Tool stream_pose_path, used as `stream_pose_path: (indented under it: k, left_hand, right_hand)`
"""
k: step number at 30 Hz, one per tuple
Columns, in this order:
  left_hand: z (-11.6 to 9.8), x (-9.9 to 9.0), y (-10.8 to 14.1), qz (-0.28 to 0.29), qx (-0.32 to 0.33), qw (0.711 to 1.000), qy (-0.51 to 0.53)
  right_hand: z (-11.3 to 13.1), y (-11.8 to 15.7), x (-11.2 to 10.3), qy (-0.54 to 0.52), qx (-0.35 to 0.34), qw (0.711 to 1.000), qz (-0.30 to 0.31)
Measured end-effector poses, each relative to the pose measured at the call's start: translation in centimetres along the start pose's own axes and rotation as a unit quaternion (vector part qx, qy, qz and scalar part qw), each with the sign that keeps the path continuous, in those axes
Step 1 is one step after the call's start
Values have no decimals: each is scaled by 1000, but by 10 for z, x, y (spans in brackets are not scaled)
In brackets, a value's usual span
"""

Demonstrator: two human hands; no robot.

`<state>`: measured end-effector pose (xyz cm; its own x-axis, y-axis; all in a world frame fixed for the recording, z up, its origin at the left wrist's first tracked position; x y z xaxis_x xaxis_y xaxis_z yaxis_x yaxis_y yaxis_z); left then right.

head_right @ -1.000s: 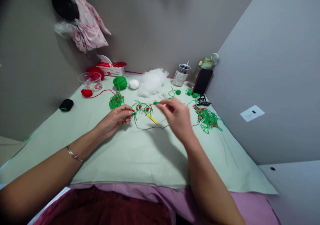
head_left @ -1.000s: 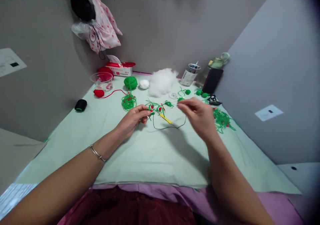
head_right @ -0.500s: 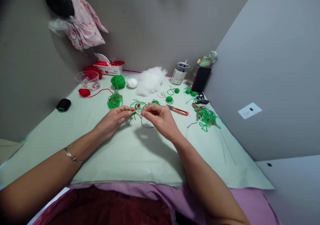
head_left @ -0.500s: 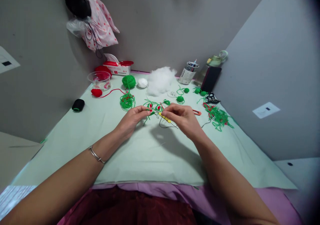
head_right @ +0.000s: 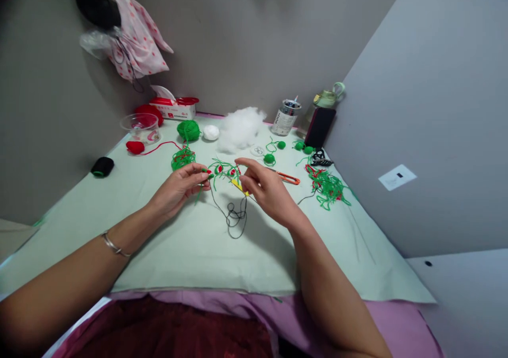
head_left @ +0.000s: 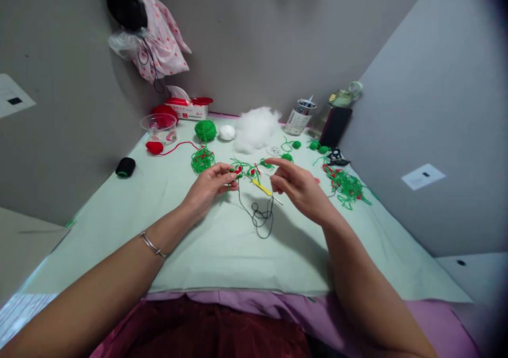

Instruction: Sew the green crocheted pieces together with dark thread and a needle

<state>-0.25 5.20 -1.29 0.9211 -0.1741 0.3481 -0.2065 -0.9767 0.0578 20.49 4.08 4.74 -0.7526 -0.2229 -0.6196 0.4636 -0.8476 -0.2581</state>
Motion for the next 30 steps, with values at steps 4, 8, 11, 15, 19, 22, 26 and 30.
stream_pose_path:
  k: [4, 8, 11, 15, 19, 22, 26, 30]
  left_hand:
    - [2, 3, 0, 0, 0, 1000, -5]
    - [3, 6, 2, 3, 5, 1000, -20]
    - [3, 7, 2, 1, 13, 999, -31]
    - [2, 7, 1, 1, 16, 999, -36]
    - [2, 7, 1, 3, 17, 999, -42]
    - [2, 7, 2, 8, 24, 998, -53]
    - [4, 6, 1, 24, 26, 997, -74]
    - [6, 5, 0, 60, -5, 996, -68]
  right_hand:
    - [4, -1, 16, 40, -55, 997, -45]
    - [14, 1, 23, 221, -132, 959, -115]
    - [14, 1, 27, 290, -144, 939, -119]
    - [13, 1, 29, 295, -148, 938, -107]
    - [13, 1, 29, 289, -142, 942, -95]
    - [13, 1, 29, 289, -140, 943, -84]
    - [11, 0, 29, 289, -131, 945, -73]
    - [12, 1, 26, 278, -127, 949, -69]
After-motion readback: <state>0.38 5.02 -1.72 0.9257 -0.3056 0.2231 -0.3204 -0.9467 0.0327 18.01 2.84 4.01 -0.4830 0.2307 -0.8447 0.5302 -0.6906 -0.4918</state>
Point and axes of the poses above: each hand's wrist, its own y-axis away from the middle knuckle, its own x-axis out of the palm, z = x × y, the point moved 4 cm from there along -y, towards the middle knuckle, and after that the axes turned 3 degrees about z, right-handed, at the moved point
